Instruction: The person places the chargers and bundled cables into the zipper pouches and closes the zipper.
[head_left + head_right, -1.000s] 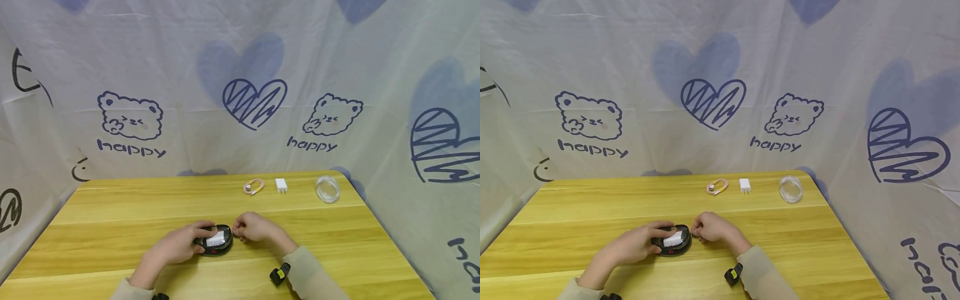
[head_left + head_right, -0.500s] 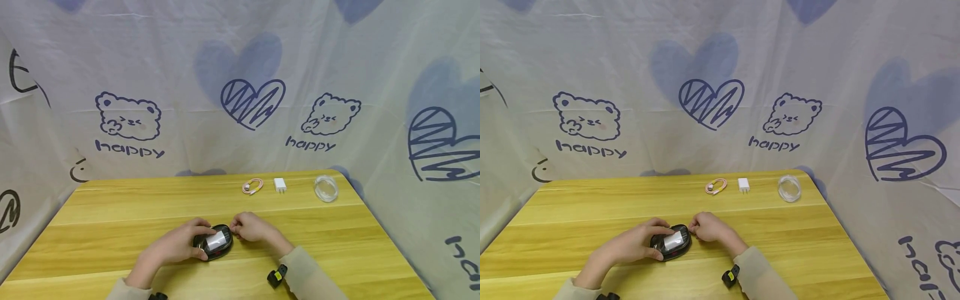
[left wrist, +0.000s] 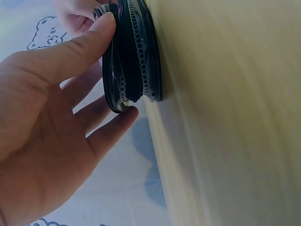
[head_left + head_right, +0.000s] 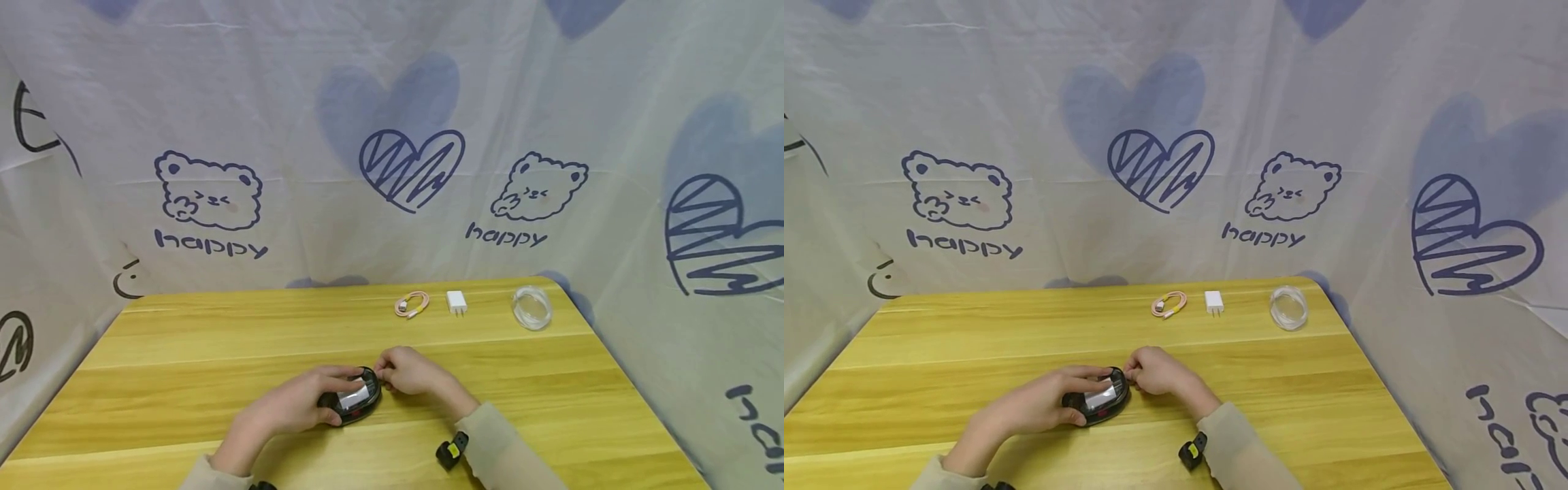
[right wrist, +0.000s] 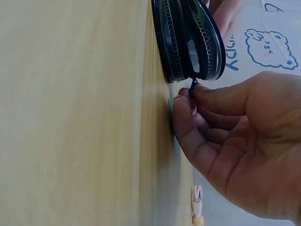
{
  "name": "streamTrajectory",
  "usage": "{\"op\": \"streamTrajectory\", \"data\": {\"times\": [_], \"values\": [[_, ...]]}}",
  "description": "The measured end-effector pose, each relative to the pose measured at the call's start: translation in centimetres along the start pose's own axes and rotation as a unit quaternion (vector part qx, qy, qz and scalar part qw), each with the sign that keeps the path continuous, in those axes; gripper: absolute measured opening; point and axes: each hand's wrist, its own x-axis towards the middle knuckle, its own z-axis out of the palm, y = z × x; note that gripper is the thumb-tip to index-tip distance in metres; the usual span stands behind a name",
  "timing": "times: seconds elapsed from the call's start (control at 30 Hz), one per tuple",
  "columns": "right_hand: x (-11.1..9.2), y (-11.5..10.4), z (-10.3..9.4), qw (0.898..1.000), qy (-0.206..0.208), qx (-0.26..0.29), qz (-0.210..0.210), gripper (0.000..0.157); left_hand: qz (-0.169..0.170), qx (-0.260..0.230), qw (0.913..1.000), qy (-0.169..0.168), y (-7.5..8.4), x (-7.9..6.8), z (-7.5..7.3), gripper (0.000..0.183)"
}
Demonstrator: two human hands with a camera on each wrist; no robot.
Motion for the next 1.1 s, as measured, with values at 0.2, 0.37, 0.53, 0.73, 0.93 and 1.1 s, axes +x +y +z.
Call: {"op": "streamTrajectory", "data": {"times": [0.2,0.37,0.53,0.73,0.93,1.1], "values": [[0.0,0.0,-0.2,1.0,-0.004,-0.001,-0.006,0.018,-0.007,0.003,1.0,-0.002,-0.1,0.2,0.3,0.056],[-0.2,0.0,-0.3,1.0,-0.012,-0.004,-0.003,0.019,-0.014,0.013,0.9998,0.002,0.2,0.2,0.4,0.055],[-0.5,-0.1,-0.7,0.999,-0.033,-0.009,-0.004,0.02,-0.02,0.013,0.9997,0.0,0.5,0.1,0.3,0.055],[-0.7,0.1,-1.2,0.999,-0.052,-0.017,-0.002,0.018,-0.028,0.005,0.9996,-0.002,0.7,0.1,0.3,0.055],[-0.7,0.3,-1.4,0.998,-0.06,-0.016,-0.005,0.019,-0.03,0.0,0.9996,-0.002,0.7,0.2,0.3,0.055],[-0.8,0.2,-1.3,0.998,-0.053,-0.02,-0.003,0.018,-0.024,0.008,0.9997,0.0,0.4,0.2,0.4,0.056]]}}
